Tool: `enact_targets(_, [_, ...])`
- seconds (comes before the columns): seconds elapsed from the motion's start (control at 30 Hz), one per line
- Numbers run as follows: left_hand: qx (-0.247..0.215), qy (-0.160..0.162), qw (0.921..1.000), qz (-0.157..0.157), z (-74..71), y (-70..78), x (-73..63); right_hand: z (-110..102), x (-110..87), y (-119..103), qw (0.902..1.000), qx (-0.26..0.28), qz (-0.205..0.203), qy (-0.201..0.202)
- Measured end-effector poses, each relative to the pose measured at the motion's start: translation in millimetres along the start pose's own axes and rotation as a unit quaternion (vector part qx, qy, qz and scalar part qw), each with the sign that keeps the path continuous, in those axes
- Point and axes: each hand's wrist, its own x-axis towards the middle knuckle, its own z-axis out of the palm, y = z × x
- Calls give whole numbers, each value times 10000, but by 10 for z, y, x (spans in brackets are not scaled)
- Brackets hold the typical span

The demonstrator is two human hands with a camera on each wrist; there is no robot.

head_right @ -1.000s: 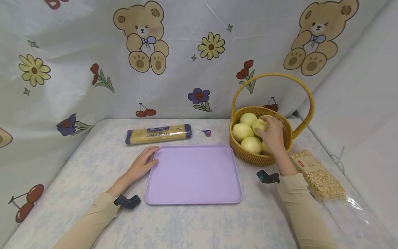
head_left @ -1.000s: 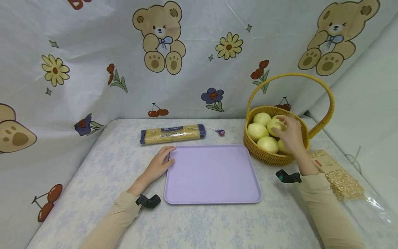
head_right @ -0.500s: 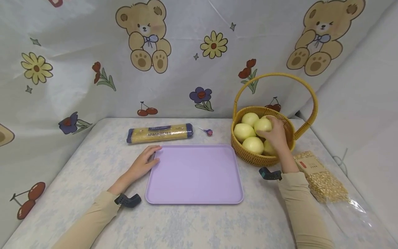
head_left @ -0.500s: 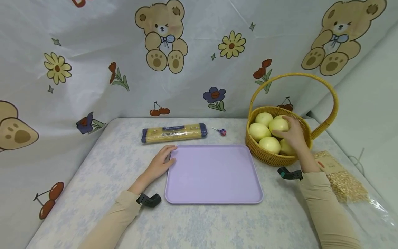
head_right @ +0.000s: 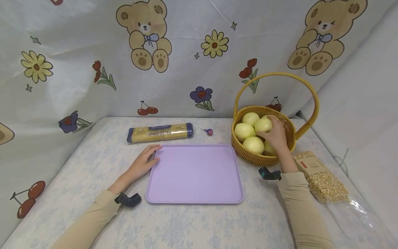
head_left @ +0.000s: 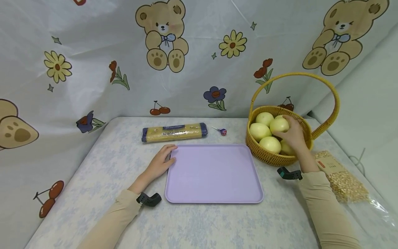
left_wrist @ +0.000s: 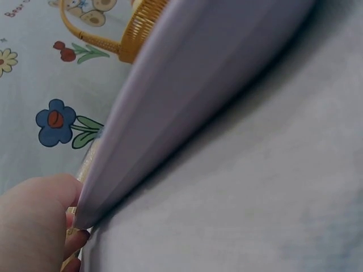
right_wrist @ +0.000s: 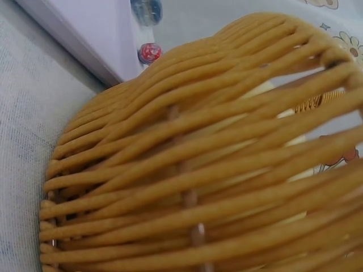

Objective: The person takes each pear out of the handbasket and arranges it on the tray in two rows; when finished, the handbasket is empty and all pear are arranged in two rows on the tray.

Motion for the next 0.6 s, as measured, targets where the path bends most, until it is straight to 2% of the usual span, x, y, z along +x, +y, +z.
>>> enact_targets(0.27, [-21,-7,10000,13,1,-1,-1,-16,-10,-77,9969,346,250,665])
enact_targets(0.6, [17,-2,10000,46,-1,-2,0,-50,-71,-300,9945,591,409,763])
